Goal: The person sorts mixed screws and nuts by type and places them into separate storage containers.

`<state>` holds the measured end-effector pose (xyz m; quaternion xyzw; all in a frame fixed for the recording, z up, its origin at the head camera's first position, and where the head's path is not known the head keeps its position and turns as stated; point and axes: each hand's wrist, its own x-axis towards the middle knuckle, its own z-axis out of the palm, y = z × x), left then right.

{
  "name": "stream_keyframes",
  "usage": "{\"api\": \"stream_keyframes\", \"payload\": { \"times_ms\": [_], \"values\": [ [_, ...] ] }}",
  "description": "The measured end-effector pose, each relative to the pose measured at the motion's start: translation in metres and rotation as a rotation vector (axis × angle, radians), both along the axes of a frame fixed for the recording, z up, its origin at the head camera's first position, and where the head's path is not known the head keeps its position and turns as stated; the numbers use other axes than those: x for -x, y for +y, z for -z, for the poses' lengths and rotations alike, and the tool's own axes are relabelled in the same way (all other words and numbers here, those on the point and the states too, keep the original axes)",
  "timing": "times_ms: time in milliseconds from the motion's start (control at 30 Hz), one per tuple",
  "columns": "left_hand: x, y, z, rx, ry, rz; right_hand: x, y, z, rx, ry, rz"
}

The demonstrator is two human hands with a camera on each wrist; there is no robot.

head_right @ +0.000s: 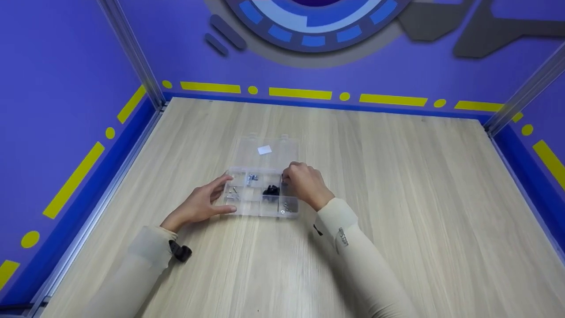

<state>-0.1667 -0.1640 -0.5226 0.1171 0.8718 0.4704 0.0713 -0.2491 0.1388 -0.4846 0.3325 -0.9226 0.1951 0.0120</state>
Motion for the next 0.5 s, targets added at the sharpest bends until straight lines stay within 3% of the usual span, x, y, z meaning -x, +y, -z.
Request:
{"api": "stream_keyframes", "payload": {
  "times_ms": [500],
  "values": [
    [-0.0020,0.0030,-0.0018,0.045,-0.009,-0.020,-0.0107,-0.0004,0.0059,0.007,0.030,0.139]
  ]
}}
